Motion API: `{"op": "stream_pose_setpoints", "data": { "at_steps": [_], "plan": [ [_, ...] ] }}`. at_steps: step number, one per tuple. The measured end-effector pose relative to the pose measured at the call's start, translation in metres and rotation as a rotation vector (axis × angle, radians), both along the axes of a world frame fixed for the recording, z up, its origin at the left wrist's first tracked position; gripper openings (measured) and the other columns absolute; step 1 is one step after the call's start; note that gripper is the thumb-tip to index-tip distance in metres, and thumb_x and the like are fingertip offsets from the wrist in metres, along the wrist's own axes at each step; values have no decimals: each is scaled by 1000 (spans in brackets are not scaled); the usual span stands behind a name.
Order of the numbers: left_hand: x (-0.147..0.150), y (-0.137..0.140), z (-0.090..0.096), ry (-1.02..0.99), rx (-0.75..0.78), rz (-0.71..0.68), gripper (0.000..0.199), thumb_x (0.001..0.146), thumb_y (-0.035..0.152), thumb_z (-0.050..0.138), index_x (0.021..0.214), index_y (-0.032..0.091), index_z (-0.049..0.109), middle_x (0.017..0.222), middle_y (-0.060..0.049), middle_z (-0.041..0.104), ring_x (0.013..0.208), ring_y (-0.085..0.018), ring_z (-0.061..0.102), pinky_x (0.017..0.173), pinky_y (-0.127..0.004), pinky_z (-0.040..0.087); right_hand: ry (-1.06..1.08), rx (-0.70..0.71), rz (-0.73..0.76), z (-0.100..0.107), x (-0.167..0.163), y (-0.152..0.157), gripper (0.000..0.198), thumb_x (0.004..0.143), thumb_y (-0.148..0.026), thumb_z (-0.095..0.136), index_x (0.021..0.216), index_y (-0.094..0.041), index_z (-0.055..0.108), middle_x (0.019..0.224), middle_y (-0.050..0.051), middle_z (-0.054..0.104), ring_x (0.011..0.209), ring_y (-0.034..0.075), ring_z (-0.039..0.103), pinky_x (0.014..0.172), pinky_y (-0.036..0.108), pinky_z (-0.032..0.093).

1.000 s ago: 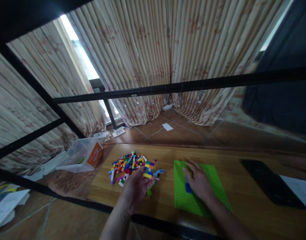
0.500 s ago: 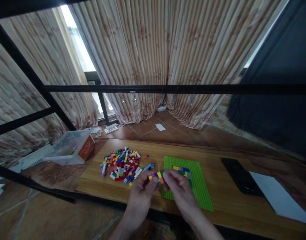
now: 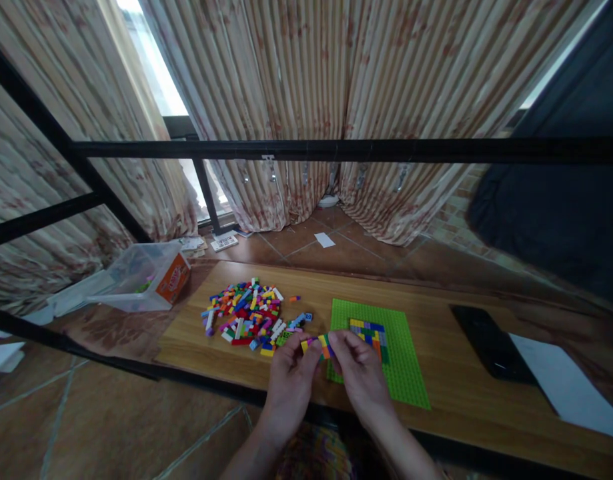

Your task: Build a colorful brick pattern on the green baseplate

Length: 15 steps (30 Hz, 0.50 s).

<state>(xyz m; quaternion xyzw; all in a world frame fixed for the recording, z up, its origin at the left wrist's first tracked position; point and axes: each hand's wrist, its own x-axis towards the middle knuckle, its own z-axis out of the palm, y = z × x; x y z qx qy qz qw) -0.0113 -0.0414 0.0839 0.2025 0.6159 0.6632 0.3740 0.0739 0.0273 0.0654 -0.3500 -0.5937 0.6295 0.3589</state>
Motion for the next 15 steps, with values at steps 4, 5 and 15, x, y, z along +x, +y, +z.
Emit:
{"op": "stream_pose_setpoints", "data": {
  "at_steps": [4,5,15],
  "plan": [
    [-2,2,-4,13,-36,-14,35,68,47,68,81,15,61,52,6,46,47,-7,41,45,-19,34,-46,63,7,-8,-1,-1,38,86,-53,51,68,-19,52,58,-5,39,54,10,35,49,22,28],
    [-2,2,-5,15,-39,-16,36,69,47,67,81,15,60,53,6,47,47,-8,41,46,-19,35,-67,84,11,-9,0,-1,38,87,-53,50,69,-19,52,59,-5,40,55,10,36,50,22,29],
    [-2,-1,-14,14,-66,-82,38,75,54,61,81,17,57,68,2,54,55,-9,50,52,-21,42,-140,102,45,-18,3,1,37,90,-52,46,71,-20,52,61,-5,44,57,11,40,53,22,34]
  ]
}}
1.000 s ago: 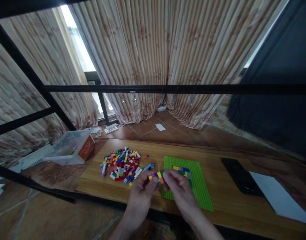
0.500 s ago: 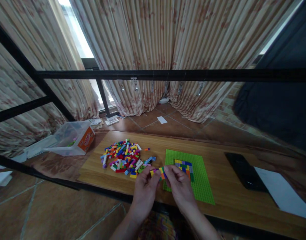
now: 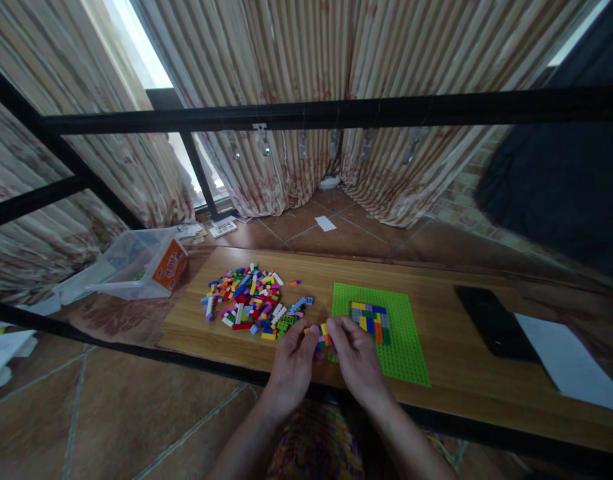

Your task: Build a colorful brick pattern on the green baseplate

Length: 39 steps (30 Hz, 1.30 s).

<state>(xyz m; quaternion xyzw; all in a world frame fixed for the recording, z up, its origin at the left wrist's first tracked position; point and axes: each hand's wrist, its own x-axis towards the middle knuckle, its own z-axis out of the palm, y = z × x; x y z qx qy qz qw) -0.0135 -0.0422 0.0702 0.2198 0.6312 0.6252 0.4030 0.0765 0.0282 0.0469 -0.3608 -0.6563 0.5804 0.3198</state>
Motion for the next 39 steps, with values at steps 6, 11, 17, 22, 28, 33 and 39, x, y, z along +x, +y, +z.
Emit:
{"op": "stream_pose_setpoints", "data": {
  "at_steps": [6,11,17,22,28,33,39],
  "plan": [
    [1,-1,-7,48,-50,-56,37,80,55,56,82,18,53,59,6,45,50,-8,40,46,-19,34,-3,1,-14,1,-2,-2,35,88,-50,49,71,-20,54,60,-5,45,56,11,41,52,22,35],
    [2,0,-17,52,-30,-33,35,81,53,56,78,19,50,63,6,43,55,-8,39,51,-19,35,-46,67,-5,-1,-2,-2,35,90,-47,44,70,-20,52,60,-4,48,56,11,42,53,22,35],
    [4,2,-16,-57,-36,-3,34,76,50,62,74,19,47,64,6,41,56,-7,38,52,-18,35,-45,68,7,-7,1,-1,34,90,-46,45,69,-20,53,61,-3,49,57,11,44,53,23,35],
    [6,3,-10,-137,-41,3,36,72,50,66,70,19,47,62,7,42,53,-6,37,50,-17,33,7,-114,-11,-11,0,-2,38,85,-54,49,69,-20,53,57,-5,44,51,10,38,46,21,31],
    [-3,2,-15,-249,-31,-8,39,71,53,68,72,17,52,59,5,50,45,-4,37,45,-18,28,114,-342,16,-9,-5,-1,47,78,-65,52,64,-21,44,49,-8,37,42,7,30,40,20,23],
    [-19,-6,-26,-332,-32,93,38,68,49,71,77,15,58,64,1,59,51,-7,50,48,-18,36,-21,-206,83,-25,-5,12,42,84,-60,48,71,-21,51,54,-5,48,45,10,40,43,22,29],
    [-31,-17,-36,-416,-24,161,38,62,45,77,79,14,62,64,0,61,60,-12,59,56,-22,45,-435,351,115,-40,-21,31,22,89,-35,47,78,-20,60,64,3,62,62,17,58,59,28,37]
  ]
}}
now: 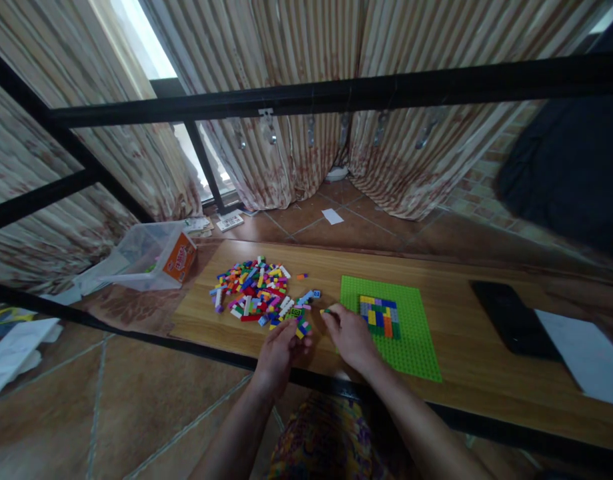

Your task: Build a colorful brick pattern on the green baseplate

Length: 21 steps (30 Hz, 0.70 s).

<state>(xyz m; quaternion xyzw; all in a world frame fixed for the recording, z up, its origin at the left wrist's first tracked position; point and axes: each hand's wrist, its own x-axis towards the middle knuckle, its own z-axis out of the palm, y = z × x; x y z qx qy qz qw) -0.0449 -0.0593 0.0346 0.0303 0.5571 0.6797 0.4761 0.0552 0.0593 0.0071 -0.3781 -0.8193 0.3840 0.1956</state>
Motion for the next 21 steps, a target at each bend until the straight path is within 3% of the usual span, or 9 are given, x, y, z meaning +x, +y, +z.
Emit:
{"op": "stream_pose_setpoints", "data": {
  "at_steps": [3,7,14,21],
  "plan": [
    [-3,-4,-4,-5,5,10,36,61,39,78,83,14,64,71,-2,65,64,-13,62,62,-23,48,-165,188,22,1,-14,2,16,89,-26,48,82,-21,61,69,6,66,67,20,62,61,30,38],
    [-5,-8,-4,55,13,-23,35,60,35,79,86,14,67,80,-4,68,70,-14,63,68,-24,49,-206,245,72,0,-28,3,12,87,-22,51,90,-20,63,85,10,69,78,23,65,66,30,41],
    [-7,-8,-7,116,-3,10,42,57,37,81,89,15,65,82,-3,69,73,-16,65,68,-26,51,-50,99,-41,-7,-18,8,29,84,-22,51,111,-18,59,75,3,68,70,19,63,68,30,43],
    [0,-7,-9,120,-28,-57,37,58,39,81,81,14,65,69,-1,66,64,-15,62,63,-25,49,185,-111,-109,-4,10,-8,28,88,-37,46,98,-19,65,82,5,70,73,20,65,67,31,48]
  ]
}}
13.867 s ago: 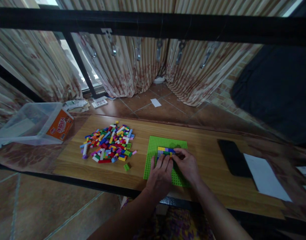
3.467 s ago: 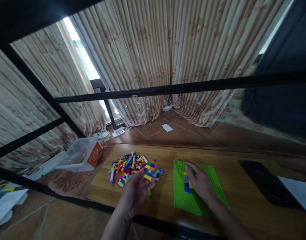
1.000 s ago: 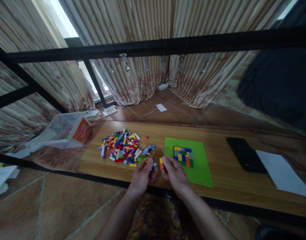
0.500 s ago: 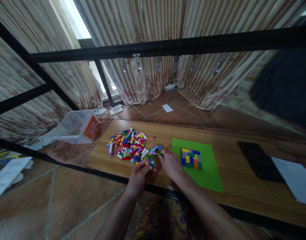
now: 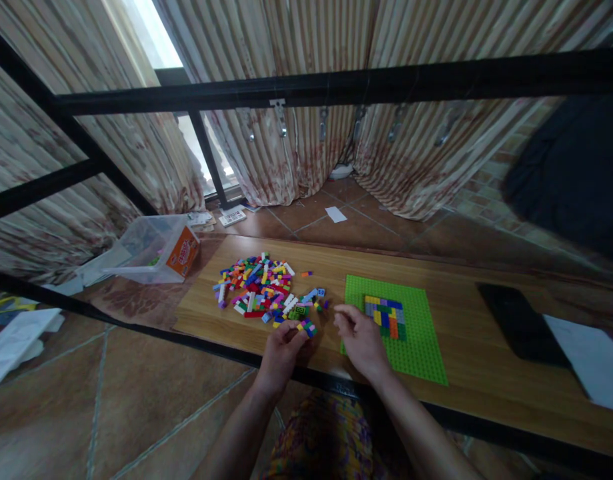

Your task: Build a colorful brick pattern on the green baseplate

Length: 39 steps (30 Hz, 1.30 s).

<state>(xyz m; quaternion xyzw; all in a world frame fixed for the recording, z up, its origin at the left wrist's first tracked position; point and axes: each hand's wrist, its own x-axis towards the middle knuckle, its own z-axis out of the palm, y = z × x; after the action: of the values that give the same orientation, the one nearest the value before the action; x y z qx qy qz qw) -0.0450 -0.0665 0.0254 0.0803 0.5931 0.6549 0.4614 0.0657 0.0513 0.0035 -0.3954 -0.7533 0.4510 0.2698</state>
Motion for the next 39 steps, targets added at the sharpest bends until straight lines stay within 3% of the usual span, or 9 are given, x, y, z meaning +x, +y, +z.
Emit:
{"op": "stream_pose_setpoints", "data": {
  "at_steps": [8,16,22,27,29,33,35,39],
  "plan": [
    [7,2,2,49,28,-124,34,64,42,77,78,14,66,66,-2,65,59,-11,57,59,-22,47,251,-420,129,5,-4,-27,36,82,-53,55,79,-19,63,67,0,64,60,15,58,54,24,43],
    [13,1,14,111,47,-125,30,65,40,78,71,13,65,58,0,61,54,-10,54,55,-21,45,302,-375,86,13,-6,-34,31,82,-48,58,73,-18,62,68,0,61,64,13,55,60,24,43],
    [14,2,16,61,52,-123,29,64,37,79,72,13,65,60,0,60,53,-9,53,55,-22,46,366,-557,28,14,-8,-38,38,75,-55,62,71,-17,61,58,-4,52,48,8,40,45,21,30],
    [10,6,6,52,53,-141,31,67,41,75,75,14,64,64,0,61,56,-10,55,57,-22,46,370,-613,7,11,-8,-35,41,76,-59,58,70,-18,57,54,-5,48,45,8,38,43,21,28],
    [5,7,-4,152,23,-133,28,70,40,72,76,15,62,64,1,60,58,-11,55,58,-23,45,299,-516,8,8,-7,-30,39,79,-56,55,71,-19,58,56,-4,50,48,10,42,46,22,32],
    [-10,7,-23,597,-74,-116,16,75,32,63,78,16,62,66,2,59,63,-12,55,61,-23,43,20,-63,72,2,-10,-15,23,85,-38,55,75,-19,63,67,1,61,63,14,54,61,26,39],
    [-16,8,-27,774,-102,-145,13,78,28,58,80,16,63,71,1,61,68,-14,57,65,-24,44,-91,97,114,-2,-16,-10,17,86,-29,54,77,-19,65,74,3,65,69,16,58,67,28,40],
    [-21,10,-27,973,-165,-155,10,80,22,55,83,17,63,76,-1,64,71,-15,60,68,-25,45,-167,197,157,-9,-27,-5,10,83,-18,55,83,-19,65,84,5,68,79,19,62,73,29,43]
  ]
}}
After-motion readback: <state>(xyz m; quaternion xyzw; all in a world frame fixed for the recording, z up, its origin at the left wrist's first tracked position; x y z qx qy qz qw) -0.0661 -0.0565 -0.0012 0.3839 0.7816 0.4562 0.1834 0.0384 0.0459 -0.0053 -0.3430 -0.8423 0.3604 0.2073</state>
